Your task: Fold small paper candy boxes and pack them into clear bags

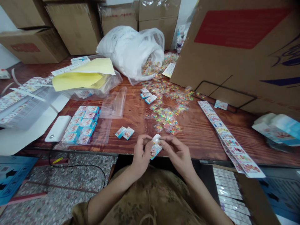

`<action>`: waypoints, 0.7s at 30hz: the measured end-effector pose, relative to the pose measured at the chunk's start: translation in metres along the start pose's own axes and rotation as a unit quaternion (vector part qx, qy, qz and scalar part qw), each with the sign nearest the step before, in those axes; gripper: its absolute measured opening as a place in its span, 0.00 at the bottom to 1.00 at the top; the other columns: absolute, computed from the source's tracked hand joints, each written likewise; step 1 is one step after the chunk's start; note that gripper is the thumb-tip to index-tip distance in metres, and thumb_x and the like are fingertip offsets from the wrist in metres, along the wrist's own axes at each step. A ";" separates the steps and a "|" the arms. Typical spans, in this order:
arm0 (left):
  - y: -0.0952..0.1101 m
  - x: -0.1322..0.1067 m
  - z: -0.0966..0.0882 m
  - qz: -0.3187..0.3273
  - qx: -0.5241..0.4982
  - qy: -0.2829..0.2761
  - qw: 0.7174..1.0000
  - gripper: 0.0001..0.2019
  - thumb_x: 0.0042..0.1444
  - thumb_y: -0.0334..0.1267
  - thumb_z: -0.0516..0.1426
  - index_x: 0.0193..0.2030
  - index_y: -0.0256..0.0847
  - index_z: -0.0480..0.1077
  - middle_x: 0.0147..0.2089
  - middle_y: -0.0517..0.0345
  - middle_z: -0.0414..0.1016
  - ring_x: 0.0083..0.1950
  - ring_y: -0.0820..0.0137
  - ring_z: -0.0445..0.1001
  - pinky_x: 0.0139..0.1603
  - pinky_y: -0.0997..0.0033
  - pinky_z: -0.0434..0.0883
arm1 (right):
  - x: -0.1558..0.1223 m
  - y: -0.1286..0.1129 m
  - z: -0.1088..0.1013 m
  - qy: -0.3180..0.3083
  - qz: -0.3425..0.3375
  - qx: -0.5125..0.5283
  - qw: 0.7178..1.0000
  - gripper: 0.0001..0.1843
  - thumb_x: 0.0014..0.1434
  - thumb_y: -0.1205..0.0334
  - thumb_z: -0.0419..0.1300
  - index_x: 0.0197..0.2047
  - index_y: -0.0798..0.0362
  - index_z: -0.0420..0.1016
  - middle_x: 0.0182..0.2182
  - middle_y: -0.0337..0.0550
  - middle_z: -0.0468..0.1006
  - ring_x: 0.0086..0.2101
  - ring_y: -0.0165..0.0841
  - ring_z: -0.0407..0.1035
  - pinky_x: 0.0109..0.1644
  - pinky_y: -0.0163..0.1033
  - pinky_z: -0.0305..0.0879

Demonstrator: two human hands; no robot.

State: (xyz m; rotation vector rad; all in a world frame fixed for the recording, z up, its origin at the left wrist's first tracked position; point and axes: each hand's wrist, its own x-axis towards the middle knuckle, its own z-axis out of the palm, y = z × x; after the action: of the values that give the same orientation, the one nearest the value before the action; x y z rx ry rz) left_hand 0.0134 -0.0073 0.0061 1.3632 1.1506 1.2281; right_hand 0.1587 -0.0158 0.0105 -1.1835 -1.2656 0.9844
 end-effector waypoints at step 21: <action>-0.002 0.000 -0.004 0.008 -0.007 -0.026 1.000 0.07 0.64 0.43 0.54 0.42 0.41 0.64 0.27 0.66 0.68 0.27 0.76 0.66 0.29 0.78 0.62 | 0.004 -0.004 0.000 0.022 0.095 0.100 0.990 0.11 0.57 0.53 0.64 0.30 0.51 0.74 0.27 0.37 0.72 0.29 0.29 0.64 0.36 0.33 0.64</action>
State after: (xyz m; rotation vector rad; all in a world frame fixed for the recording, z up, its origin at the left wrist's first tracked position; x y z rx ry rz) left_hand 0.0096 -0.0071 0.0042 1.3890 1.0938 1.2034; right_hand 0.1586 -0.0121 0.0150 -1.1765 -1.0059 1.1889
